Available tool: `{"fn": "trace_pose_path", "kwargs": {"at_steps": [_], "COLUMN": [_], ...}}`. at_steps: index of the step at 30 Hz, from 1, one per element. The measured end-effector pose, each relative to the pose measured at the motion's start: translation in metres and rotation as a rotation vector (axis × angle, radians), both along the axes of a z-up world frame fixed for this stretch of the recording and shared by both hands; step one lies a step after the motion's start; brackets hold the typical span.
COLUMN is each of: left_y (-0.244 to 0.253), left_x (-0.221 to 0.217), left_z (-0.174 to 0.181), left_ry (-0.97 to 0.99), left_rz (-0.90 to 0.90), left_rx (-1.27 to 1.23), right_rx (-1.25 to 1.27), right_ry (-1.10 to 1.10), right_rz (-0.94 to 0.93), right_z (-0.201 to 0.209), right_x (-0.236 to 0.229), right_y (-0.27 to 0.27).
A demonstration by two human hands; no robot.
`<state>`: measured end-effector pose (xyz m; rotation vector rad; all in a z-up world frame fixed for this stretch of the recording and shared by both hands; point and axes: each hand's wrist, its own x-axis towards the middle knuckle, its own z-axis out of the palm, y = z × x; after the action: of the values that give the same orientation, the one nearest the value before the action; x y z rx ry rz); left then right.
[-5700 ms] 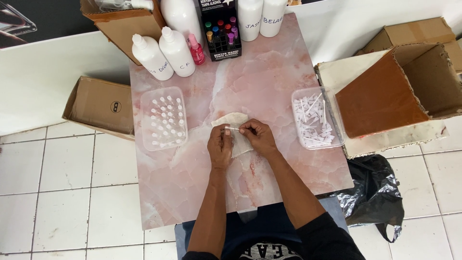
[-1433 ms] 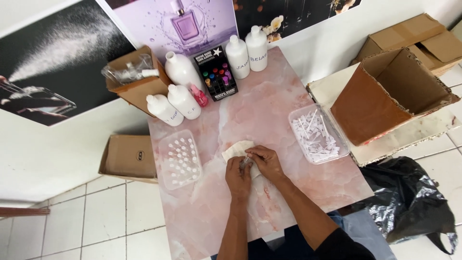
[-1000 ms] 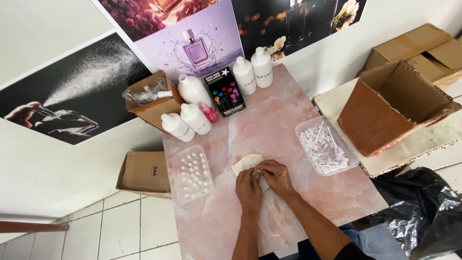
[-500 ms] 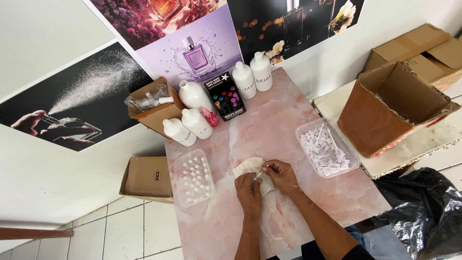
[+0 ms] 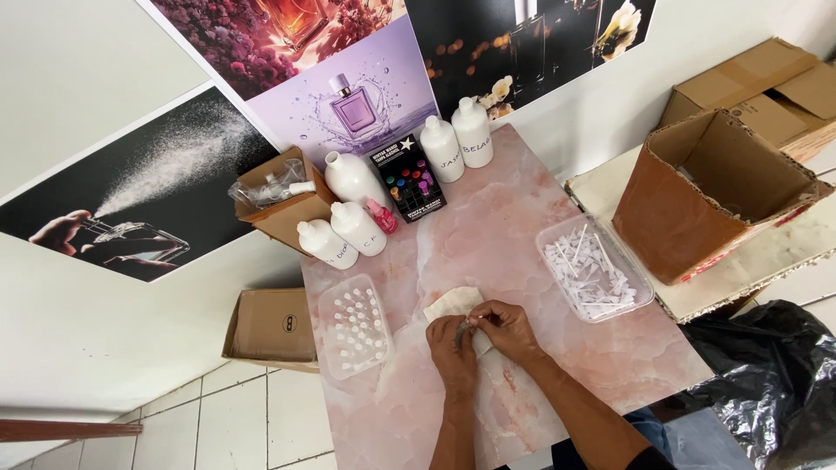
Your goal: Assembling small perfume tester bottles by inserting sprayer components into plastic tubes and organizing them in a tray.
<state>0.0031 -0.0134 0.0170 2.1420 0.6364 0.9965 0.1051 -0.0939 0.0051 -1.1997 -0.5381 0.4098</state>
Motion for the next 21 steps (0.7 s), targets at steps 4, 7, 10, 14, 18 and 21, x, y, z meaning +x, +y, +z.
{"fn": "trace_pose_path", "kwargs": {"at_steps": [4, 7, 10, 14, 18, 21], "left_y": [0.003, 0.001, -0.001, -0.005, 0.001, 0.001], "left_x": [0.0, -0.001, -0.001, -0.002, -0.001, 0.0], "left_z": [-0.011, -0.003, 0.003, 0.003, -0.008, -0.004], "left_ry": [-0.036, -0.018, -0.005, -0.037, 0.015, 0.0], "left_rz": [0.028, 0.027, 0.033, 0.033, 0.033, 0.01], "left_rx": [0.039, 0.016, -0.046, -0.198, -0.205, -0.172], "right_rx": [-0.191, -0.232, -0.203, -0.13, -0.04, -0.043], "right_ry": [0.038, 0.095, 0.152, 0.231, 0.221, 0.273], "right_rz": [0.063, 0.087, 0.08, 0.06, 0.017, -0.036], "right_z": [0.01, 0.021, 0.016, 0.013, 0.007, 0.007], "right_x": [0.004, 0.007, 0.015, 0.02, 0.015, 0.014], "right_y": [0.0, -0.003, -0.004, -0.007, -0.004, -0.002]}}
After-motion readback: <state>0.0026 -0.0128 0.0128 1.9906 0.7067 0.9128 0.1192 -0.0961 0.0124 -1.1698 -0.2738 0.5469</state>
